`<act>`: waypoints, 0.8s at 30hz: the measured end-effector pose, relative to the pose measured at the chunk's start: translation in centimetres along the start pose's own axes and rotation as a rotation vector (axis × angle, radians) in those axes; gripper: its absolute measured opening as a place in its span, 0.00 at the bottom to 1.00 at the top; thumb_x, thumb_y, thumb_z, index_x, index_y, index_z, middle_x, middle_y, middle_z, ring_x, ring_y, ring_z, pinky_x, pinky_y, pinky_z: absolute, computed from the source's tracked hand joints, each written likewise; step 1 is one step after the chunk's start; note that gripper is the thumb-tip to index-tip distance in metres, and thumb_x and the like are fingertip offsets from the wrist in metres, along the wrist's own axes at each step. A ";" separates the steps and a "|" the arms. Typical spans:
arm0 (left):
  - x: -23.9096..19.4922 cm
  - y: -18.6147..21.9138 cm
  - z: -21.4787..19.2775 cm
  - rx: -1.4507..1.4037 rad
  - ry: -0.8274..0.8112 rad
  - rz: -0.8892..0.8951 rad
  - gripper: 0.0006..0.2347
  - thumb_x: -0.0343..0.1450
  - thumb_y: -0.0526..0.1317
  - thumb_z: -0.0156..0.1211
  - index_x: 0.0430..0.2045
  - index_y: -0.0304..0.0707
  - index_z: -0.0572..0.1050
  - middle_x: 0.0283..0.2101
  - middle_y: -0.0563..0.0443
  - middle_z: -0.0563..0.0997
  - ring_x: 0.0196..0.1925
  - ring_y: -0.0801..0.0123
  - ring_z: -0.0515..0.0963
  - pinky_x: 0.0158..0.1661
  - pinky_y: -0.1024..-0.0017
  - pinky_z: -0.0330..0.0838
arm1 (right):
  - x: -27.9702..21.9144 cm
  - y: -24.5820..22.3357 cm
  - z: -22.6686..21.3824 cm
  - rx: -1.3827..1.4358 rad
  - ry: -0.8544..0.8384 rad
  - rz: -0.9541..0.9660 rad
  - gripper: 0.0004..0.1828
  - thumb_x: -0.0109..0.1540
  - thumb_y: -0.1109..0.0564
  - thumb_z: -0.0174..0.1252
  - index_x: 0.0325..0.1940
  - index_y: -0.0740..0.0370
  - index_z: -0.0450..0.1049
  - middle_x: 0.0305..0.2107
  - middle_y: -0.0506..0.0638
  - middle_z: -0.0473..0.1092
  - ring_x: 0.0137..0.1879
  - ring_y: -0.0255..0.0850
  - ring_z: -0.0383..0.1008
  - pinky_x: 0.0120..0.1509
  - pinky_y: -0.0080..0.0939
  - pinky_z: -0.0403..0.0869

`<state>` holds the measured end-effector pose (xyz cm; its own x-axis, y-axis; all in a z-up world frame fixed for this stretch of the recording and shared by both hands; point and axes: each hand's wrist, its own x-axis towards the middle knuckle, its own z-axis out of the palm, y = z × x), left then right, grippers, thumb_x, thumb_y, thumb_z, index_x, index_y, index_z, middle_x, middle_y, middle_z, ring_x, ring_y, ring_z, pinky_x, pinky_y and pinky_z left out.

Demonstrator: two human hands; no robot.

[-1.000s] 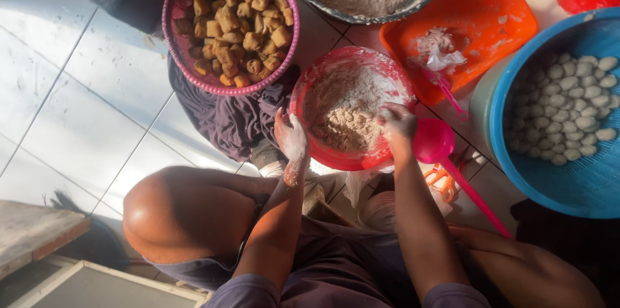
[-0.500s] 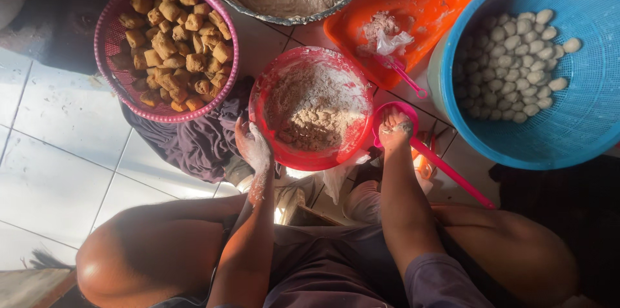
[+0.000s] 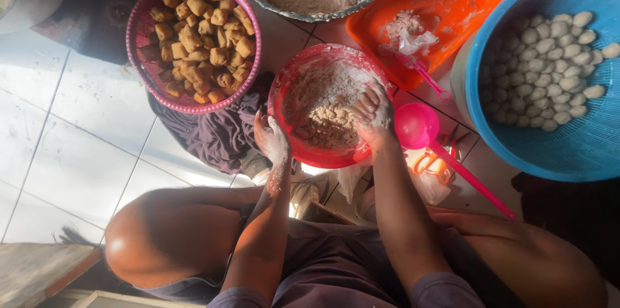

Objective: The person sits on the floor and mixes flour and water in a red bowl using their hands. They add water with a pink scoop and knead the mixture into a dough. Nearby, a basket of brown dough pieces and a colander of white dough balls are visible.

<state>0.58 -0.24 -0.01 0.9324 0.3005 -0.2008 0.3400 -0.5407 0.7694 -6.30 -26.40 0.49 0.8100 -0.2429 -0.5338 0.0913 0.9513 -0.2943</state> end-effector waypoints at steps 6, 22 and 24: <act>0.1 1.8 -1.6 0.001 0.034 0.044 0.20 0.76 0.41 0.56 0.63 0.36 0.69 0.59 0.39 0.76 0.62 0.51 0.74 0.59 0.60 0.68 | 3.8 6.9 2.1 -1.628 0.213 -0.329 0.01 0.60 0.59 0.60 0.33 0.55 0.74 0.27 0.53 0.72 0.31 0.41 0.71 0.34 0.37 0.71; -1.6 5.0 -2.4 0.420 -0.204 0.671 0.29 0.75 0.48 0.56 0.73 0.46 0.57 0.76 0.47 0.59 0.79 0.56 0.54 0.75 0.53 0.43 | -1.6 -3.6 -11.7 -0.567 0.822 -0.642 0.08 0.60 0.58 0.54 0.27 0.59 0.73 0.19 0.45 0.66 0.24 0.35 0.65 0.27 0.39 0.61; -1.6 5.1 -2.1 0.420 -0.211 0.672 0.29 0.74 0.48 0.56 0.73 0.45 0.57 0.75 0.47 0.60 0.78 0.55 0.54 0.73 0.53 0.43 | -2.5 -5.9 -12.9 -0.162 0.884 -0.489 0.11 0.59 0.53 0.50 0.22 0.54 0.71 0.16 0.45 0.66 0.22 0.36 0.66 0.25 0.40 0.62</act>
<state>0.55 -1.85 5.46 0.9428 -0.3237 0.0797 -0.3205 -0.8145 0.4835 -16.31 -33.85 -6.69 -0.0179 -0.7130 -0.7010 0.1645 0.6894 -0.7054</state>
